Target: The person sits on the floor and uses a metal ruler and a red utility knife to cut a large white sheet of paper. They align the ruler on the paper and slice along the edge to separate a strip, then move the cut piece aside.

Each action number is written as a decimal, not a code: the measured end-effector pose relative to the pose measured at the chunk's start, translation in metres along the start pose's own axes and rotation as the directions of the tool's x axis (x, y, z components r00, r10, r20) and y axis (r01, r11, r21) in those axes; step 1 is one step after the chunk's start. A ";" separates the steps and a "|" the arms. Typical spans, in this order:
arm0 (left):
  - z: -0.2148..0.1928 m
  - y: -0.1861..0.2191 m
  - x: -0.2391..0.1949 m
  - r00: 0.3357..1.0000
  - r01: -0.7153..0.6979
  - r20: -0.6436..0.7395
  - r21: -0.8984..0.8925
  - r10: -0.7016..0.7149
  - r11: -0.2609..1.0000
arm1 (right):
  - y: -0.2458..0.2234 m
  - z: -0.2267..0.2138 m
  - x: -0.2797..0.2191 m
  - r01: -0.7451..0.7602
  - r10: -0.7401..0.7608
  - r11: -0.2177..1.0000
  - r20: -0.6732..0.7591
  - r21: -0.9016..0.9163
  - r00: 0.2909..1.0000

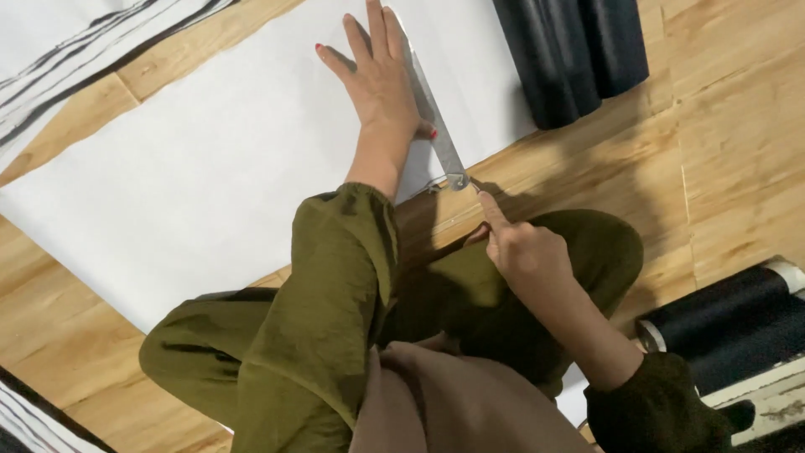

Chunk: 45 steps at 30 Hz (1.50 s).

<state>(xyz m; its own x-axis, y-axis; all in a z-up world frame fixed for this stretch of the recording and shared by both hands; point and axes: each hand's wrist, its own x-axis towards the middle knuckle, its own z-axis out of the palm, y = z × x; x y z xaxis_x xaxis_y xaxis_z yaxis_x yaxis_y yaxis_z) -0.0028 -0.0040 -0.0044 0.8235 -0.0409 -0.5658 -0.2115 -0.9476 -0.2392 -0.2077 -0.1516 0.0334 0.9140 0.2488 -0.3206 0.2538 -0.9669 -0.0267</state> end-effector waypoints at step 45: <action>0.002 0.000 0.000 1.000 -0.013 0.002 0.018 0.013 1.000 | -0.004 -0.036 0.056 -0.344 0.198 0.914 0.503 0.216 0.842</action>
<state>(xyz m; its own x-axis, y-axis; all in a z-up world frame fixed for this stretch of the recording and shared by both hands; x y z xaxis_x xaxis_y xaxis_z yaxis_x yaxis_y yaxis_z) -0.0037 -0.0039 -0.0064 0.8198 -0.0531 -0.5702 -0.2317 -0.9413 -0.2454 -0.1462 -0.1321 0.0494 0.6603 -0.0107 -0.7510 -0.1508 -0.9814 -0.1186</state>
